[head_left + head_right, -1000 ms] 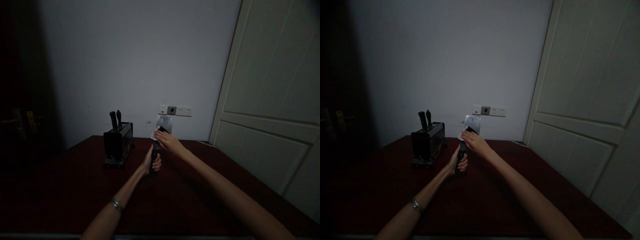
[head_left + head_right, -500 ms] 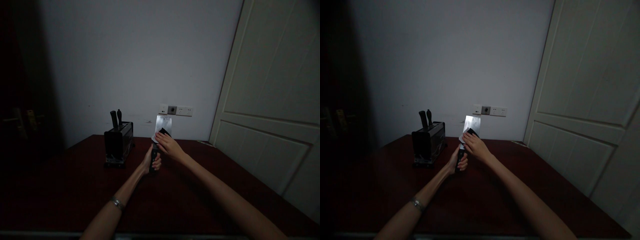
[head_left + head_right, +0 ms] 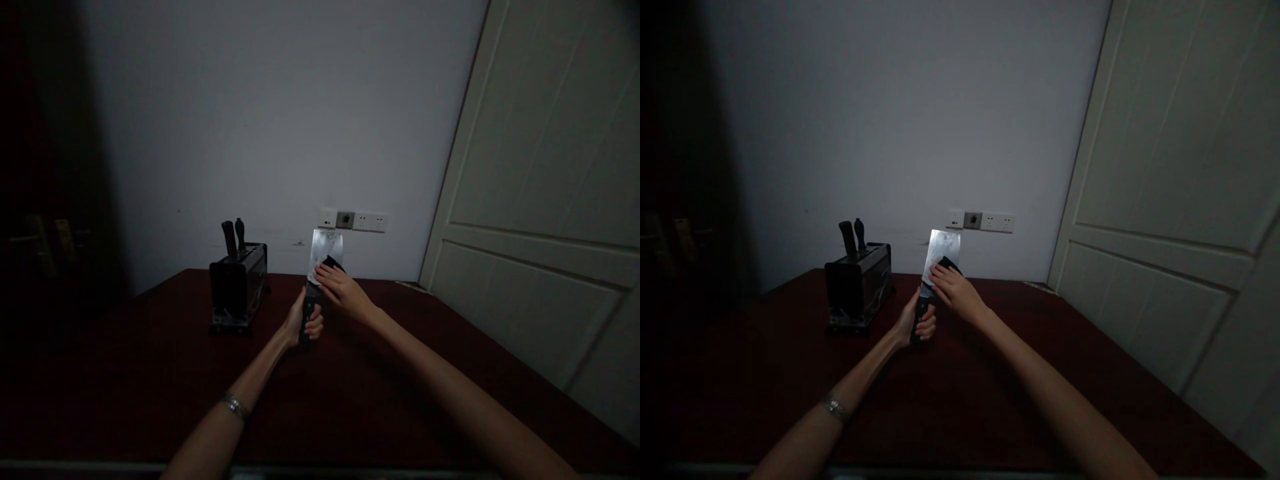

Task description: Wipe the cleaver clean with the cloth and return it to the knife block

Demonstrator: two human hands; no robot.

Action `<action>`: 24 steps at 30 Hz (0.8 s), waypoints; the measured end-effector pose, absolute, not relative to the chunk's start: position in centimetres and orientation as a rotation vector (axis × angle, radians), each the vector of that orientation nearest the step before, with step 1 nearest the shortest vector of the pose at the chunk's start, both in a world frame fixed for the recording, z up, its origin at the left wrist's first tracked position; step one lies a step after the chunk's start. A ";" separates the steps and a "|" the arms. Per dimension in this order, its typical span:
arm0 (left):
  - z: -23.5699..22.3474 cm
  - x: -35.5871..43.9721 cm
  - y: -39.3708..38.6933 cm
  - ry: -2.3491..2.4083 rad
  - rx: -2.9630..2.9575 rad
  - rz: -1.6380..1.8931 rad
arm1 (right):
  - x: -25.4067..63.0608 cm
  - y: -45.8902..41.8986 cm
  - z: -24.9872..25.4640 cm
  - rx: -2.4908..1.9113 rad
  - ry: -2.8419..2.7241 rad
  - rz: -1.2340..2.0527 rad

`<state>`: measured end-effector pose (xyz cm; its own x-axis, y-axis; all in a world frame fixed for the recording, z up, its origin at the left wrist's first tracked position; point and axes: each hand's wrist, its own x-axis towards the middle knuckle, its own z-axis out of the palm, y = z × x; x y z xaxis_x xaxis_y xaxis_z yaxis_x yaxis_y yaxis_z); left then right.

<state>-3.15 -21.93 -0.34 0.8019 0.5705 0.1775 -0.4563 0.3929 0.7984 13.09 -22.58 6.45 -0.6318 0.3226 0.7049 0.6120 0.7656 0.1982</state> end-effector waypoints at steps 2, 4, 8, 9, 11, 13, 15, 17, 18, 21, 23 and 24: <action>-0.4 -3.2 -22.0 0.156 0.964 0.666 | 12.9 -23.3 5.8 -0.649 -2.361 -0.556; -0.4 -3.2 -21.9 0.165 0.962 0.670 | 13.0 -23.9 5.7 -0.615 -2.440 -0.562; -0.5 -3.1 -21.8 0.135 0.971 0.641 | 13.6 -23.3 7.0 -0.646 -2.456 -0.602; -0.4 -3.1 -21.8 0.128 0.972 0.634 | 13.7 -23.0 7.3 -0.664 -2.428 -0.609; -0.4 -3.1 -21.8 0.119 0.973 0.628 | 13.7 -22.4 7.7 -0.693 -2.368 -0.609; -0.4 -3.1 -21.8 0.117 0.974 0.633 | 13.5 -22.2 7.5 -0.707 -2.331 -0.597; -0.5 -3.2 -21.7 0.122 0.972 0.648 | 13.0 -22.7 6.9 -0.684 -2.359 -0.587; -0.6 -3.2 -21.7 0.134 0.966 0.664 | 12.7 -23.4 6.2 -0.646 -2.420 -0.580; -0.6 -3.1 -21.6 0.141 0.964 0.668 | 12.6 -23.6 6.1 -0.629 -2.454 -0.579; -0.7 -2.9 -21.5 0.153 0.968 0.653 | 12.9 -23.3 6.4 -0.644 -2.455 -0.602; -0.7 -2.8 -21.6 0.165 0.971 0.631 | 13.2 -22.6 7.1 -0.686 -2.409 -0.630; -0.7 -2.8 -21.6 0.171 0.972 0.625 | 13.3 -22.2 7.3 -0.706 -2.383 -0.642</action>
